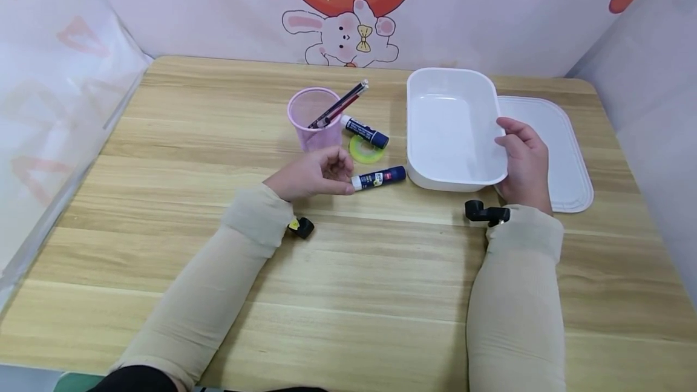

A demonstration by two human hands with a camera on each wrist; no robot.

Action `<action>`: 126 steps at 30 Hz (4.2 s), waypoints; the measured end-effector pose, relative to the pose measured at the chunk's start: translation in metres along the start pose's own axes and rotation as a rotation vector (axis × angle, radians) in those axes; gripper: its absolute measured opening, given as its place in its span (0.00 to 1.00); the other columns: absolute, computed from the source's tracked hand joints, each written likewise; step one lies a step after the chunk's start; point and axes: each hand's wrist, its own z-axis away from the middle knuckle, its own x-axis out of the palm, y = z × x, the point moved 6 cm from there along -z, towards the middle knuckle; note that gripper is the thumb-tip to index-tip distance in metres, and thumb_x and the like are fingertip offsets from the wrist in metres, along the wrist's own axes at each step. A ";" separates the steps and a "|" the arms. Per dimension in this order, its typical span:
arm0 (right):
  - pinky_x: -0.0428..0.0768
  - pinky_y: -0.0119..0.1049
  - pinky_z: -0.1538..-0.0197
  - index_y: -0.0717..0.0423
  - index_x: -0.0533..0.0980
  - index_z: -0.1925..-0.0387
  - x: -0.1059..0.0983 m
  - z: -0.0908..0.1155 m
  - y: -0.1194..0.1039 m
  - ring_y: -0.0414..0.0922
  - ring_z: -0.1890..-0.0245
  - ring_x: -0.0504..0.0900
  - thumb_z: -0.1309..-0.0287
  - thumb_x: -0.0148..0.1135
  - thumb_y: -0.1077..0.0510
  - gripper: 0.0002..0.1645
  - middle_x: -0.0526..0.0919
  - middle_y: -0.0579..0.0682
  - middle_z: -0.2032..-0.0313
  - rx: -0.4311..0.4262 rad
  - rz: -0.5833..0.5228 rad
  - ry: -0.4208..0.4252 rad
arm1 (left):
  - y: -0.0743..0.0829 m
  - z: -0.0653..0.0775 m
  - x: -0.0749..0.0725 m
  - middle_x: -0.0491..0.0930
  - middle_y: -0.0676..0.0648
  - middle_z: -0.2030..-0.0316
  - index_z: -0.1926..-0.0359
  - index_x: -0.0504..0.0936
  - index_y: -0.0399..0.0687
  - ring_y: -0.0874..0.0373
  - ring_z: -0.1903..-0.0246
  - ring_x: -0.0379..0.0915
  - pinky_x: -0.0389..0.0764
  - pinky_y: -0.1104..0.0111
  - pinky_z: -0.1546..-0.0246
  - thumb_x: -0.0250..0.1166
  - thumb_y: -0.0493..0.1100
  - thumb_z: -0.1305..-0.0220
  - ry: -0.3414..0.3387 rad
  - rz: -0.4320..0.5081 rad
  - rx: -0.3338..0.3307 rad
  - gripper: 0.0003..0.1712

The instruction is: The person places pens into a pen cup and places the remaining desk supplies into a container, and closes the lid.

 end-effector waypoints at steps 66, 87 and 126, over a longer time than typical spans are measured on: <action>0.80 0.36 0.47 0.60 0.77 0.41 -0.006 0.003 0.009 0.47 0.32 0.70 0.32 0.54 0.68 0.19 0.70 0.49 0.33 -0.112 -0.090 0.023 | -0.020 -0.010 -0.006 0.81 0.50 0.56 0.50 0.80 0.46 0.55 0.60 0.77 0.80 0.68 0.54 0.76 0.39 0.43 0.160 -0.216 -0.123 0.20; 0.80 0.35 0.46 0.60 0.76 0.40 -0.006 0.003 0.009 0.47 0.33 0.71 0.31 0.54 0.67 0.20 0.70 0.49 0.33 -0.118 -0.068 0.021 | -0.023 -0.008 -0.010 0.81 0.48 0.59 0.52 0.82 0.47 0.56 0.61 0.74 0.77 0.68 0.60 0.71 0.41 0.37 0.227 -0.183 -0.101 0.13; 0.81 0.33 0.48 0.60 0.77 0.41 -0.005 -0.001 0.008 0.46 0.33 0.70 0.32 0.54 0.67 0.20 0.70 0.48 0.33 -0.112 -0.069 0.021 | -0.026 -0.009 0.004 0.81 0.43 0.58 0.46 0.78 0.28 0.55 0.62 0.81 0.85 0.66 0.53 0.61 0.22 0.36 0.275 0.602 -0.055 0.17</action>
